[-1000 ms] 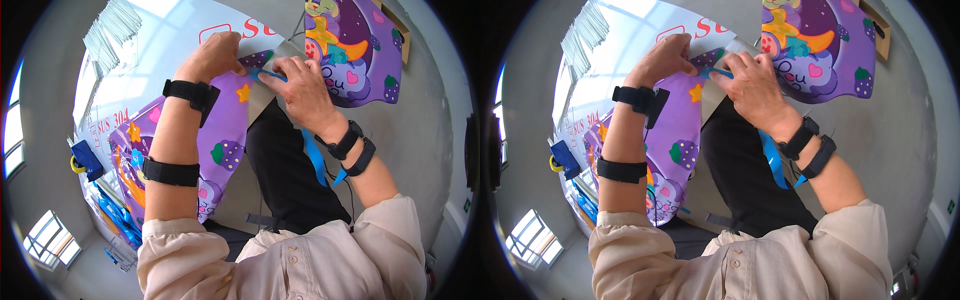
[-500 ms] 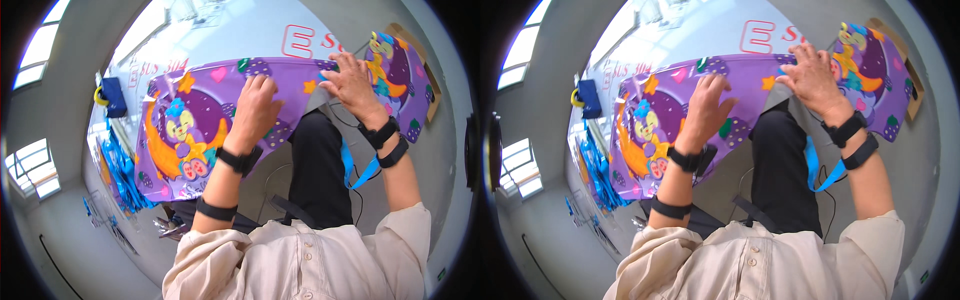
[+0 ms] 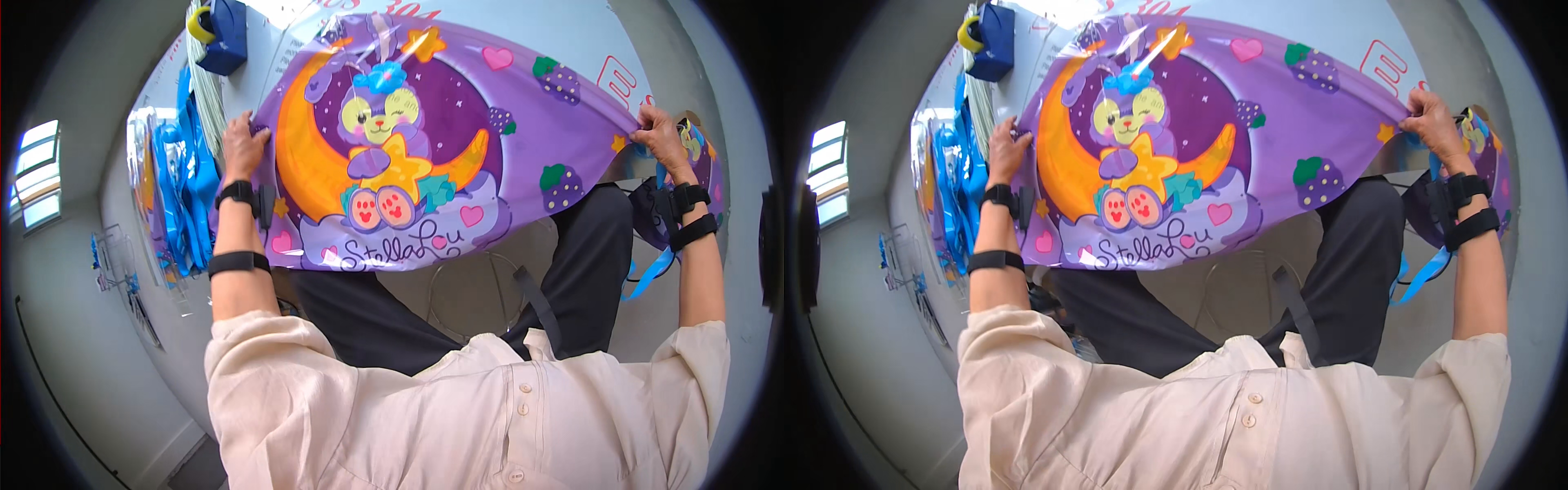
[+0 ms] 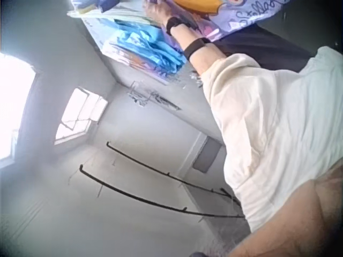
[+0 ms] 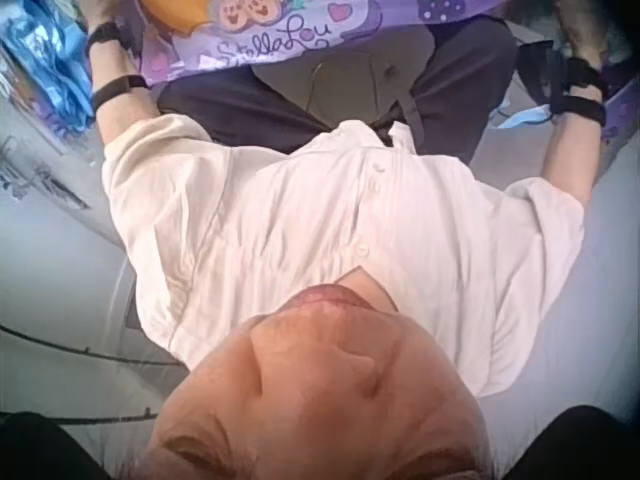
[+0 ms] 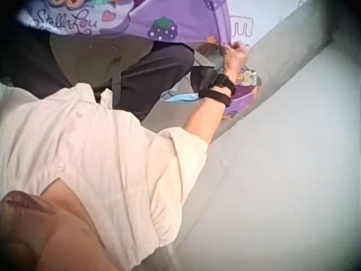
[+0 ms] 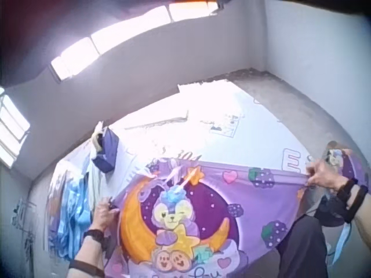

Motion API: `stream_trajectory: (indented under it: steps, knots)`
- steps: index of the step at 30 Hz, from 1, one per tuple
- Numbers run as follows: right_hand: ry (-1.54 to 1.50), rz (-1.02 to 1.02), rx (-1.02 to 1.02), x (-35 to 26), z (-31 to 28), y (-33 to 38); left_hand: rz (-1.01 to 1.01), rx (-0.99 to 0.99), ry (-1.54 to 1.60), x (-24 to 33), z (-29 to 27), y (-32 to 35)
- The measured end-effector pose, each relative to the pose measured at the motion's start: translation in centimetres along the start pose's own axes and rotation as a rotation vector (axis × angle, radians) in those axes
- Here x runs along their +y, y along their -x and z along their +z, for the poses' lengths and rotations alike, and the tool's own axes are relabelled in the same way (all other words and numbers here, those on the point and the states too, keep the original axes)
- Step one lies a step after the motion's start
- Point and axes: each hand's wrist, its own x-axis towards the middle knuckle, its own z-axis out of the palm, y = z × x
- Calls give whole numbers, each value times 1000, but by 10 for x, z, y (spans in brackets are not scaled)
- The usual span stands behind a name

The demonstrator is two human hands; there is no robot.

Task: Assembling a character-themed kite by taping blue ribbons to its edges.

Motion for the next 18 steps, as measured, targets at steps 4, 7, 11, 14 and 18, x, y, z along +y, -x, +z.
stream_trajectory:
  steps: [4, 7, 11, 14, 18]
  knots:
    - [-1, -44, 122, 7, -7, 4, -131, -218, 401, -8, 0, -25]
    - [20, -48, 217, -1, -4, 10, -42, -101, 358, -14, -7, -26]
    - [405, -17, 371, -15, 1, 20, 60, -33, 233, -10, -2, -29]
    - [505, 14, 399, -12, -1, 20, 58, 31, 109, -18, 14, -40]
    - [783, 166, 418, -17, -24, 18, -55, 112, 207, 36, 5, -39]
